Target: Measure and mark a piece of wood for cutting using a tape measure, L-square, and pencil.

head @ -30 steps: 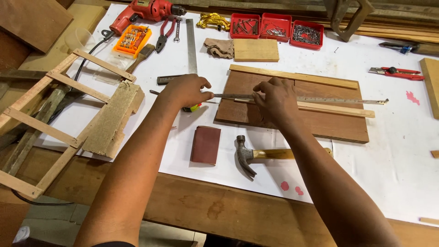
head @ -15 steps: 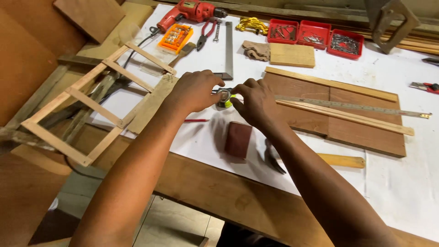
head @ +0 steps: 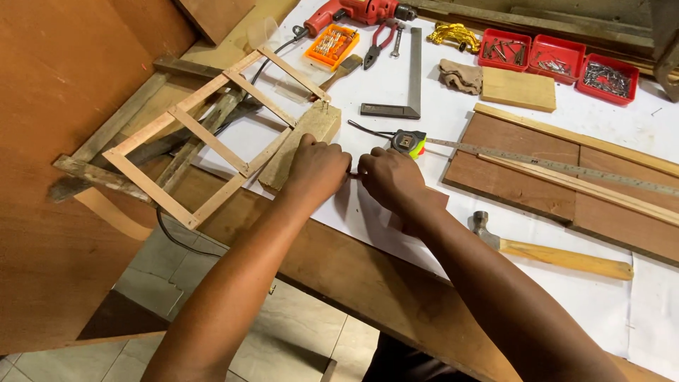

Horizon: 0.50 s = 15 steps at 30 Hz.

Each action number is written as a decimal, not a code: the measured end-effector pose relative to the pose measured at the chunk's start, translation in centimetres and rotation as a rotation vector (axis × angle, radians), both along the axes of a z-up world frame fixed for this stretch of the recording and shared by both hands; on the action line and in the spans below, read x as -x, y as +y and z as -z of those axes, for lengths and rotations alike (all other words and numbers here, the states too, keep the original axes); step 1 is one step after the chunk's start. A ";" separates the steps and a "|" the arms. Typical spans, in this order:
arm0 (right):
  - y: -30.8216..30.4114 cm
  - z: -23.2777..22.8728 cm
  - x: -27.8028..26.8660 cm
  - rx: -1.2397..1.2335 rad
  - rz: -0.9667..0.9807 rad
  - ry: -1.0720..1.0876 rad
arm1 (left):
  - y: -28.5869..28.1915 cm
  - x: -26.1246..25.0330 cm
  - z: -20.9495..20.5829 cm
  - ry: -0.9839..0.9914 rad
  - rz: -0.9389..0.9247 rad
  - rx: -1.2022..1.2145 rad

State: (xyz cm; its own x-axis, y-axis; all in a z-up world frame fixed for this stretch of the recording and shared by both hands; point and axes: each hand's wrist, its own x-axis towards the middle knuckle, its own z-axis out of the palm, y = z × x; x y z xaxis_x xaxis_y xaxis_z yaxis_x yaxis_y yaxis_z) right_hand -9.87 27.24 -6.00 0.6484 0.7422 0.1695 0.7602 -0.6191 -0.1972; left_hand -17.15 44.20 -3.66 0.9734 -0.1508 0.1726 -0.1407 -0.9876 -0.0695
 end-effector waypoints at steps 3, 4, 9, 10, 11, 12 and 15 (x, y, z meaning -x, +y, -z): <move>-0.6 -0.3 -0.3 -0.069 -0.026 -0.038 | -0.4 -0.7 -0.4 -0.023 0.011 0.009; -1.1 -1.1 -0.4 -0.068 -0.018 -0.042 | -0.7 -1.1 -0.8 -0.027 0.019 0.009; -6.2 -4.3 -1.4 -0.149 0.027 -0.079 | -4.5 -3.8 -3.0 -0.023 0.049 0.110; -7.8 -4.9 -1.6 -0.149 0.050 -0.085 | -5.9 -4.6 -3.5 -0.026 0.072 0.109; -9.5 -5.6 -1.9 -0.185 0.065 -0.075 | -7.5 -5.4 -3.9 -0.034 0.106 0.134; -11.3 -6.3 -2.1 -0.216 0.089 -0.066 | -9.1 -6.2 -4.3 -0.042 0.148 0.164; -18.2 -6.8 -3.6 -0.192 0.244 -0.087 | -15.7 -8.8 -5.7 -0.055 0.255 0.191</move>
State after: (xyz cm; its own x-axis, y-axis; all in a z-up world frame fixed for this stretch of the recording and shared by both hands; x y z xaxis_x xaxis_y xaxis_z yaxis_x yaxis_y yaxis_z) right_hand -6.31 9.08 0.80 0.7803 0.5154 0.3542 0.6129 -0.7430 -0.2690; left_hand -8.36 28.51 2.07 0.8969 -0.3482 0.2726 -0.3861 -0.9171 0.0990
